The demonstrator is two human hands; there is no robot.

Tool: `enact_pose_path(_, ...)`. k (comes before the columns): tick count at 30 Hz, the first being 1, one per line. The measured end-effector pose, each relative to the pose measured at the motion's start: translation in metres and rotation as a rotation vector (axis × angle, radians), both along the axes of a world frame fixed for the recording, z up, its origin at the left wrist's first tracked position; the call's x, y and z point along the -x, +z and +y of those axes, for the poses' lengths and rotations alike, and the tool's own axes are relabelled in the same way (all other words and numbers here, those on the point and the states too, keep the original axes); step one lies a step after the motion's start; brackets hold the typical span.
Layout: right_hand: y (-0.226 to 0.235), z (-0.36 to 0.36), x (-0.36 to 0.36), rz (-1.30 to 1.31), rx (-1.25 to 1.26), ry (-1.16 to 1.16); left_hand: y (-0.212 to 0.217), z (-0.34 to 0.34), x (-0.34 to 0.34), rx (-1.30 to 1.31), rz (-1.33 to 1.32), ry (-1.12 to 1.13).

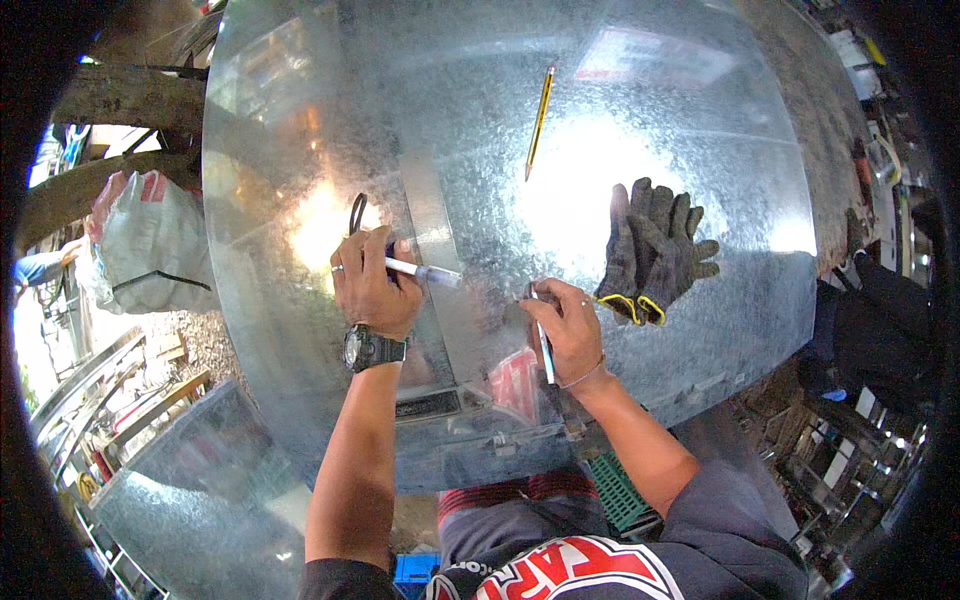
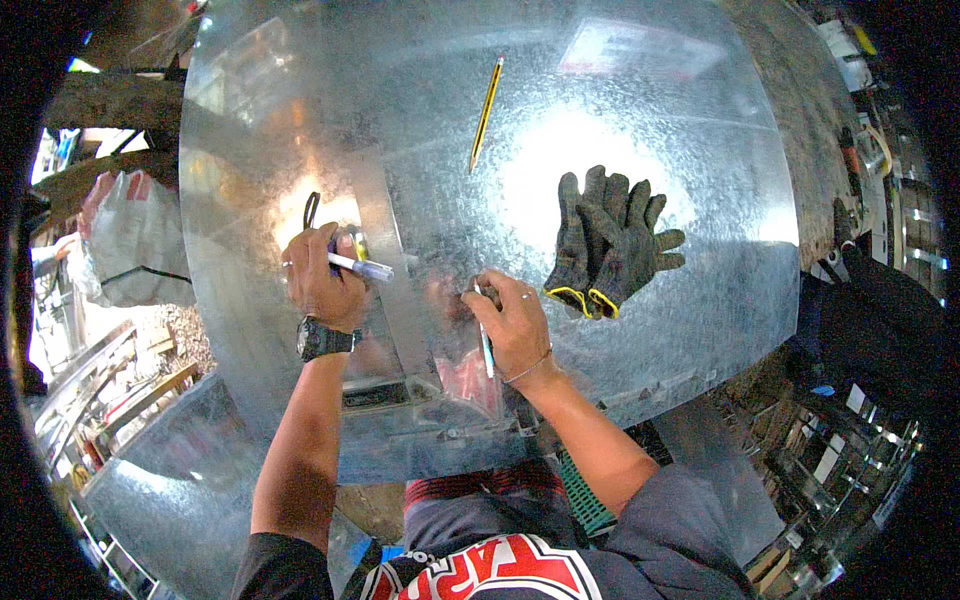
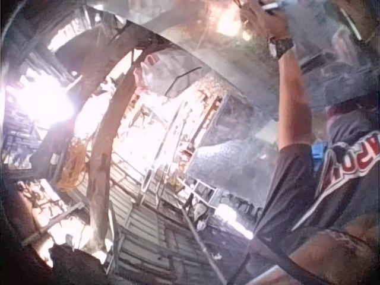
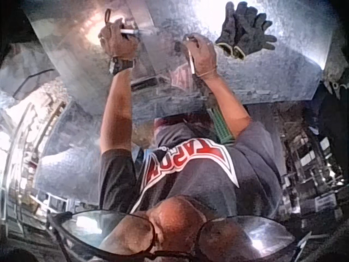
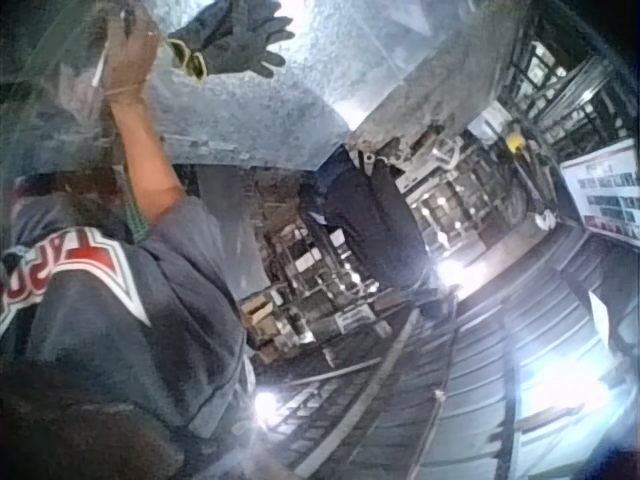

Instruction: The person measures a large metal sheet using a tape measure and square, then marks lines and writes dimensions on the sheet with a marker. The person repeats the measuring and marking process on different sections of the sheet.

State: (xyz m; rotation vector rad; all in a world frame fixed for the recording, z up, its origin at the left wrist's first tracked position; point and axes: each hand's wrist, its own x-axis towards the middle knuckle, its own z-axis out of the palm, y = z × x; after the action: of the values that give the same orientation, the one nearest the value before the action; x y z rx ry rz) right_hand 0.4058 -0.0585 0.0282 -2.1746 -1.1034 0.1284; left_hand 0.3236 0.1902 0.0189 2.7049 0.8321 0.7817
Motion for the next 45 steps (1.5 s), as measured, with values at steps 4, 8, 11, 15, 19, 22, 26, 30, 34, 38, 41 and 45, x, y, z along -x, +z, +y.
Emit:
enact_pose_path(4,0.012,0.004,0.005,-0.074,0.107,0.011,-0.001,0.001,0.005,-0.035,0.003,-0.007)
enact_pose_path(8,0.023,0.008,0.011,0.128,-0.078,-0.109,0.008,-0.003,0.005,-0.137,0.017,-0.048)
enact_pose_path(11,0.05,0.013,0.026,0.907,-0.305,-0.175,0.044,-0.033,0.014,-0.064,0.166,-0.261)
enact_pose_path(15,0.055,0.024,0.052,1.283,-0.475,-0.353,0.084,-0.08,0.039,0.534,0.53,-0.506)
enact_pose_path(19,0.07,0.008,0.066,1.198,-0.319,-0.415,0.105,-0.085,0.085,1.094,0.291,-0.576)
enact_pose_path(22,0.091,-0.014,0.065,1.488,-0.019,-0.199,0.108,-0.075,0.084,0.557,0.142,-0.623)
enact_pose_path(26,0.109,-0.02,0.054,1.554,0.233,-0.101,0.102,-0.05,0.067,0.315,0.388,-1.131)
enact_pose_path(30,0.123,-0.024,0.036,1.822,-0.584,-0.14,0.111,-0.054,0.058,0.434,0.568,-1.023)
enact_pose_path(34,0.1,-0.013,0.044,1.431,-0.172,-0.001,0.092,-0.076,0.064,0.582,0.463,-1.078)
enact_pose_path(38,0.107,-0.008,0.033,1.512,-0.104,0.009,0.106,-0.072,0.062,0.705,0.51,-1.083)
enact_pose_path(41,0.126,-0.03,-0.003,1.446,-0.575,-0.199,0.099,-0.033,0.089,0.574,0.665,-1.067)
enact_pose_path(45,0.129,-0.057,-0.031,1.113,-0.708,-0.441,0.042,0.047,0.154,0.925,0.157,-0.129)
